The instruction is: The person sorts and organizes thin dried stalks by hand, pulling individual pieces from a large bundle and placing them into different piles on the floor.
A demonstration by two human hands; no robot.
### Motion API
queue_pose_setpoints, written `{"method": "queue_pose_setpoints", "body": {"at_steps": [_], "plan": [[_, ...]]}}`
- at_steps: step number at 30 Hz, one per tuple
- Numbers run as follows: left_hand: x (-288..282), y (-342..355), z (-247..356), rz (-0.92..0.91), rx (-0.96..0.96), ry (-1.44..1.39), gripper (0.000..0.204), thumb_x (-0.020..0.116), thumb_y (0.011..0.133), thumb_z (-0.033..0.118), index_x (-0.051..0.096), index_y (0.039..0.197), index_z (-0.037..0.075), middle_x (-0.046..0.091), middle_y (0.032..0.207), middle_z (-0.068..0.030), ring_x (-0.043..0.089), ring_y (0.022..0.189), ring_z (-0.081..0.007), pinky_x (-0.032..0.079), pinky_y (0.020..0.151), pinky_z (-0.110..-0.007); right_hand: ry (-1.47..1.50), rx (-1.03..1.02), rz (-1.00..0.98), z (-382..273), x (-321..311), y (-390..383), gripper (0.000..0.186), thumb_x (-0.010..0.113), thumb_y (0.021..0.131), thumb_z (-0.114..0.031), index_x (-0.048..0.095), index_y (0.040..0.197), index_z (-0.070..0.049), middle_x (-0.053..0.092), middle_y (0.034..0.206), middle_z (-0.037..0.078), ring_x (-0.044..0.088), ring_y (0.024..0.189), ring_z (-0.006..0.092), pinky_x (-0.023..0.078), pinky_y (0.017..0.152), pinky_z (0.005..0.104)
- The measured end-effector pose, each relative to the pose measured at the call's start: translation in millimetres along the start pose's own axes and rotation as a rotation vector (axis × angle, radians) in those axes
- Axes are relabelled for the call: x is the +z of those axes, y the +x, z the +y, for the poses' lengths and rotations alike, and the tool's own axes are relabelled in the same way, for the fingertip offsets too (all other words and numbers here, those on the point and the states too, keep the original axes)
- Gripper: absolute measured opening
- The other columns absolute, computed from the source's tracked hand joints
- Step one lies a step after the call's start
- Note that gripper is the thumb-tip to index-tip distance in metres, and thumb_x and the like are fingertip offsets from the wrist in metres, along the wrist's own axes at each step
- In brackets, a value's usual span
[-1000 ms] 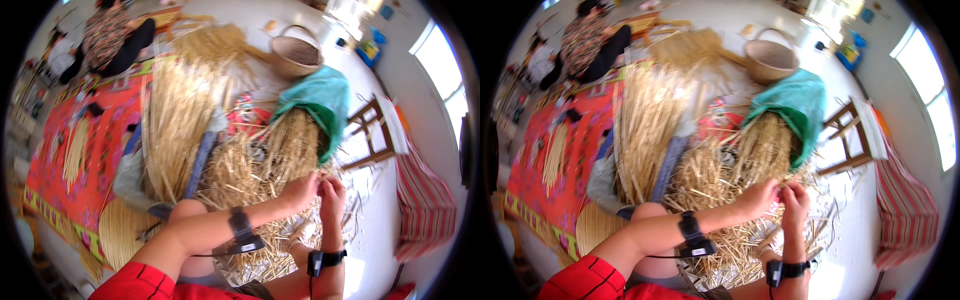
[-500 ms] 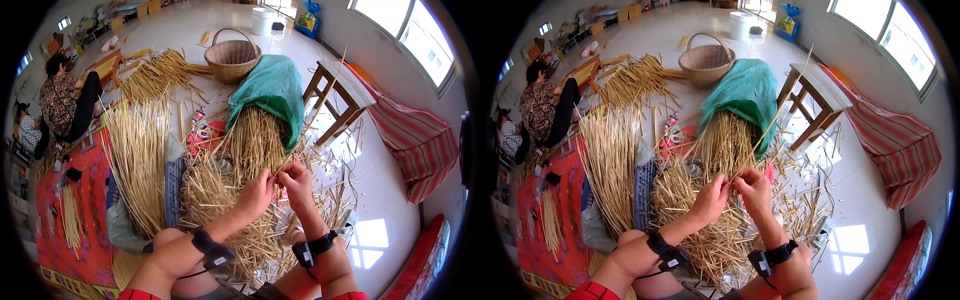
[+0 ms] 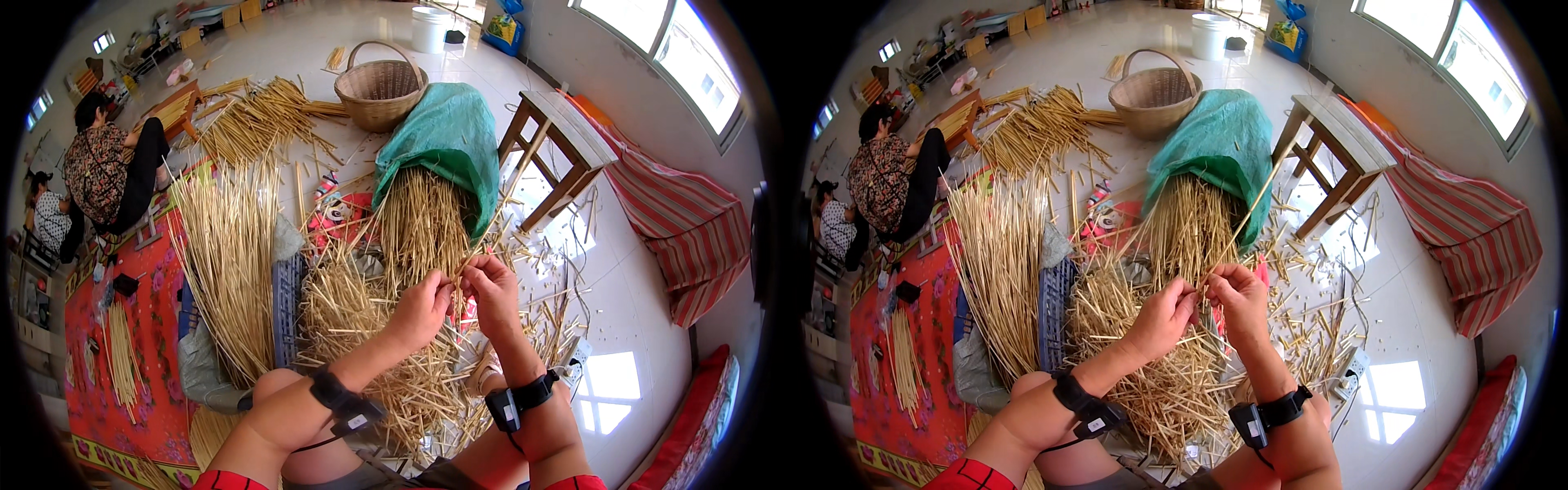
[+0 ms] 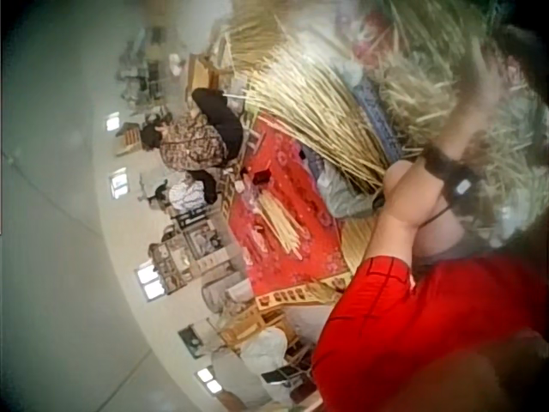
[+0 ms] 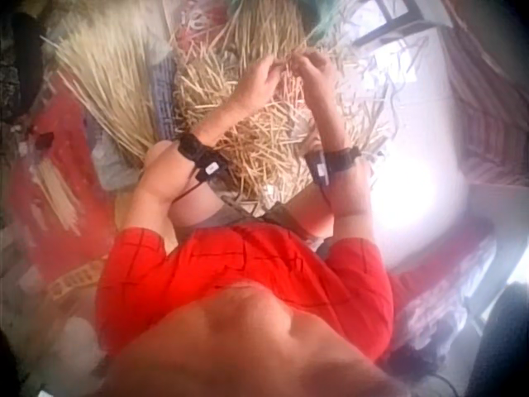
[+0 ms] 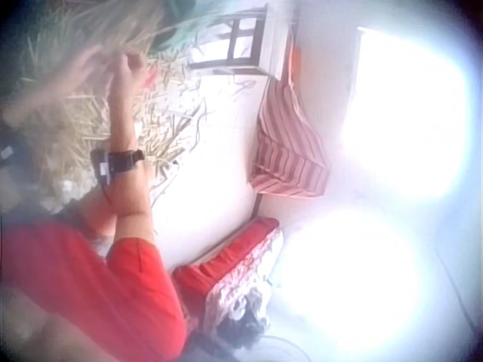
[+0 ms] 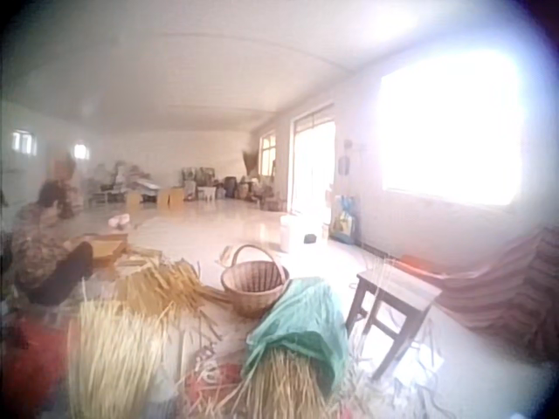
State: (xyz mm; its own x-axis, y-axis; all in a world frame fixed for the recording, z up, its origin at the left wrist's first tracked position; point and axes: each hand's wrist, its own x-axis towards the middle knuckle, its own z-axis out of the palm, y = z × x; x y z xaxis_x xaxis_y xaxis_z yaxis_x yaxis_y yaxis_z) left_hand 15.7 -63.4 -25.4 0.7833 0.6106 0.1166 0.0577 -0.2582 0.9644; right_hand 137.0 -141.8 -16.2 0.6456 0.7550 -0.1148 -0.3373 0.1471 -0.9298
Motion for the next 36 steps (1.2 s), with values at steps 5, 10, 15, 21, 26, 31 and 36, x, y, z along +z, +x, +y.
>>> {"method": "queue_pose_setpoints", "body": {"at_steps": [5, 10, 15, 21, 26, 31, 36], "plan": [[-5.2, 1.4, 7.5, -0.069, -0.138, -0.173, 0.012, 0.045, 0.093, 0.011, 0.049, 0.091, 0.0, 0.058, 0.064, -0.0069, 0.055, 0.055, -0.0127, 0.043, 0.051, -0.027, 0.025, 0.048, -0.097, -0.9, -0.4, -3.1, 0.008, 0.059, 0.083, -0.004, 0.057, 0.089, 0.0, 0.059, 0.076, 0.002, 0.053, 0.063, 0.0074, 0.042, 0.056, 0.0204], [-4.0, 2.5, 2.8, -0.122, -0.18, -0.329, 0.012, 0.043, 0.095, 0.013, 0.049, 0.091, 0.003, 0.054, 0.067, -0.0009, 0.045, 0.052, -0.0045, 0.036, 0.046, -0.019, 0.055, 0.059, -0.105, -3.0, 1.0, -3.8, 0.008, 0.061, 0.084, -0.006, 0.058, 0.088, -0.001, 0.058, 0.074, 0.001, 0.052, 0.061, 0.0067, 0.041, 0.055, 0.0204], [-1.8, 4.3, 2.9, -0.074, -0.146, -0.22, 0.01, 0.049, 0.092, 0.01, 0.053, 0.09, 0.001, 0.056, 0.068, -0.0026, 0.049, 0.054, -0.0061, 0.041, 0.049, -0.022, -0.034, 0.037, -0.032, -4.0, -0.4, -0.3, 0.01, 0.062, 0.086, -0.012, 0.059, 0.085, -0.002, 0.056, 0.068, -0.001, 0.05, 0.058, 0.0052, 0.039, 0.052, 0.0192], [-2.1, 8.3, -5.9, 0.214, 0.031, 0.04, 0.014, 0.064, 0.079, 0.013, 0.063, 0.084, -0.001, 0.058, 0.075, -0.0111, 0.057, 0.062, -0.0213, 0.044, 0.056, -0.033, -0.279, -0.076, -0.029, 5.6, 3.4, 0.3, 0.009, 0.059, 0.088, -0.011, 0.06, 0.082, -0.003, 0.055, 0.068, -0.003, 0.046, 0.059, 0.0035, 0.036, 0.052, 0.0183], [7.6, 13.3, -10.7, 0.22, 0.015, -0.248, 0.008, 0.06, 0.076, 0.004, 0.061, 0.082, -0.002, 0.062, 0.073, -0.015, 0.06, 0.064, -0.0229, 0.046, 0.056, -0.032, -0.531, -0.193, -0.005, 4.8, 5.8, -5.9, 0.009, 0.055, 0.089, -0.008, 0.059, 0.084, -0.002, 0.053, 0.07, -0.004, 0.043, 0.062, 0.0029, 0.033, 0.053, 0.0175], [17.1, 14.2, -14.4, 0.36, -0.051, -0.207, 0.008, 0.061, 0.067, 0.004, 0.057, 0.064, -0.003, 0.057, 0.059, -0.0204, 0.058, 0.055, -0.0305, 0.044, 0.054, -0.04, -0.569, -0.21, -0.037, 21.8, -14.3, 3.5, 0.01, 0.053, 0.092, -0.01, 0.058, 0.09, -0.001, 0.055, 0.077, -0.001, 0.045, 0.068, 0.0037, 0.036, 0.059, 0.0178], [31.7, 26.8, -18.9, 0.426, -0.118, -0.192, 0.008, 0.059, 0.068, 0.005, 0.061, 0.068, -0.002, 0.059, 0.068, -0.0247, 0.06, 0.064, -0.0375, 0.045, 0.055, -0.043, -0.504, -0.182, -0.049, 26.5, -20.2, 12.2, 0.016, 0.051, 0.094, -0.015, 0.057, 0.097, 0.0, 0.059, 0.086, 0.004, 0.053, 0.079, 0.0074, 0.044, 0.072, 0.0212]]}}
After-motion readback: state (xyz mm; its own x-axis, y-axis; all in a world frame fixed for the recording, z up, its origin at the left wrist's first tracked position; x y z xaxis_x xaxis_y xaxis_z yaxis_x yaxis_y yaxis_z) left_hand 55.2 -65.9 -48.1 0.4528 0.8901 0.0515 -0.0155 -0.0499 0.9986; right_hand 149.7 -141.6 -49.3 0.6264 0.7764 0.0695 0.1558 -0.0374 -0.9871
